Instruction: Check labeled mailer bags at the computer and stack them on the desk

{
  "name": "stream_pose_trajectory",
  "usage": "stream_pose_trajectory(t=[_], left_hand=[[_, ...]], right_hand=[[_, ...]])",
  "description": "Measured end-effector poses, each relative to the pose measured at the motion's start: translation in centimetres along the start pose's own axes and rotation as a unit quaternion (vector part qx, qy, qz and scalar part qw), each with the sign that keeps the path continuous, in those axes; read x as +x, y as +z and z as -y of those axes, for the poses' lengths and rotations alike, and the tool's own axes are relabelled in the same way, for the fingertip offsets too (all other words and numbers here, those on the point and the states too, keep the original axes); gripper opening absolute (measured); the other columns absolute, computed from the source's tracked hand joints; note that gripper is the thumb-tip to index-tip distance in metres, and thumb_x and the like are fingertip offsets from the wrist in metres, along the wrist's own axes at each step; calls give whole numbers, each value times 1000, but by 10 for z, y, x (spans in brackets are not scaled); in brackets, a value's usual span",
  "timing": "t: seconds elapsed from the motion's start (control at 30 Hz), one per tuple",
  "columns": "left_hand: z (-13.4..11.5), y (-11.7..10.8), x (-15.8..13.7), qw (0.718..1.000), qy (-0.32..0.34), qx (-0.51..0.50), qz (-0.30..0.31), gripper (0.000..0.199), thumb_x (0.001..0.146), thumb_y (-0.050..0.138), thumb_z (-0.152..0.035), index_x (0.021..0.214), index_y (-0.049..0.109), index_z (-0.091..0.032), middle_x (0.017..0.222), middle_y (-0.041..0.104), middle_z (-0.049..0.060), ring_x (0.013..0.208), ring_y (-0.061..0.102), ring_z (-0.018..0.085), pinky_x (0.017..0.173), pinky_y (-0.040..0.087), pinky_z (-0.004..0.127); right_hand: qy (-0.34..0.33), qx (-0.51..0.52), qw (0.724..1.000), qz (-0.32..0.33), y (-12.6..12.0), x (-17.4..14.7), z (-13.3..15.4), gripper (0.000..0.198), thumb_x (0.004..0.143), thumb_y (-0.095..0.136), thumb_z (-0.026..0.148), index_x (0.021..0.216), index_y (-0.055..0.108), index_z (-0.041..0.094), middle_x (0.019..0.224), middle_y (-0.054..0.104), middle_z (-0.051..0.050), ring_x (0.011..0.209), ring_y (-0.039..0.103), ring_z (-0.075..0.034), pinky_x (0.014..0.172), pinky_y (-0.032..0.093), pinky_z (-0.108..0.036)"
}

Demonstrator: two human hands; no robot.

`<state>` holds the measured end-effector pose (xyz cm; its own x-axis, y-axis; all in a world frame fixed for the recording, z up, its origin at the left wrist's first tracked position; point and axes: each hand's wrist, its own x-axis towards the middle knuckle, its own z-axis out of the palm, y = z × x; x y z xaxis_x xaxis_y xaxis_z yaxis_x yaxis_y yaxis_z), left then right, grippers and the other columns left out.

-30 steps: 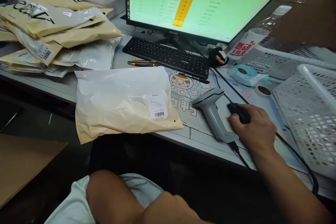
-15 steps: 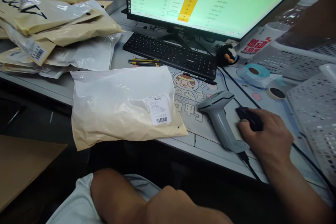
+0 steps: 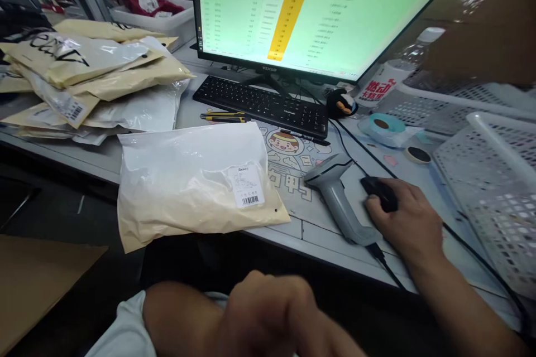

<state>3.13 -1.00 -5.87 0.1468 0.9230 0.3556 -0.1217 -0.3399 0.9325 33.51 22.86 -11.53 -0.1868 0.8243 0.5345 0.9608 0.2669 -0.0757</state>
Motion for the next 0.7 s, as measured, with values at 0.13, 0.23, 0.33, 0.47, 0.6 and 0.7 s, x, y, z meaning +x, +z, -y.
stream_pose_trajectory(t=[0.13, 0.23, 0.33, 0.47, 0.6, 0.7], left_hand=[[37, 24, 55, 980, 195, 34, -7, 24, 104, 56, -34, 86, 51, -19, 100, 80, 9, 89, 79, 19, 78, 62, 26], [75, 36, 81, 942, 281, 176, -51, 15, 94, 59, -24, 83, 51, -18, 96, 77, 10, 91, 77, 23, 81, 59, 33], [105, 38, 91, 932, 266, 244, -22, 7, 90, 58, -20, 85, 53, -18, 92, 73, 8, 89, 73, 24, 79, 55, 37], [123, 36, 86, 947, 185, 260, 26, 8, 84, 62, -17, 88, 55, -19, 95, 72, 7, 93, 69, 26, 83, 50, 40], [127, 37, 82, 964, 134, 229, 35, 12, 81, 64, -17, 91, 59, -19, 96, 72, 7, 92, 68, 27, 84, 50, 40], [106, 30, 89, 974, 153, 160, 42, 21, 80, 55, -8, 96, 62, -20, 98, 75, 4, 93, 71, 22, 87, 53, 35]], right_hand=[[-4, -4, 1000, -9, 1, -1, -6, 45, 94, 52, 42, 128, 68, 17, 130, 70, -15, 115, 69, -32, 93, 59, -42], [-13, -7, 1000, -6, 4, -1, -12, 45, 95, 49, 42, 128, 66, 18, 131, 69, -14, 108, 70, -32, 85, 61, -44], [-14, -1, 1000, -18, 11, 0, -17, 43, 96, 46, 41, 128, 65, 20, 133, 68, -11, 111, 70, -31, 86, 61, -44], [-3, 6, 1000, -25, 13, -2, -20, 42, 95, 47, 39, 130, 64, 23, 135, 68, -10, 117, 68, -30, 92, 60, -44], [7, 0, 1000, -16, 12, -3, -19, 41, 96, 46, 38, 130, 64, 25, 136, 67, -8, 113, 70, -30, 85, 61, -42], [6, -1, 1000, -20, 12, -3, -18, 41, 96, 45, 37, 129, 65, 24, 135, 67, -8, 112, 70, -29, 84, 62, -42]])
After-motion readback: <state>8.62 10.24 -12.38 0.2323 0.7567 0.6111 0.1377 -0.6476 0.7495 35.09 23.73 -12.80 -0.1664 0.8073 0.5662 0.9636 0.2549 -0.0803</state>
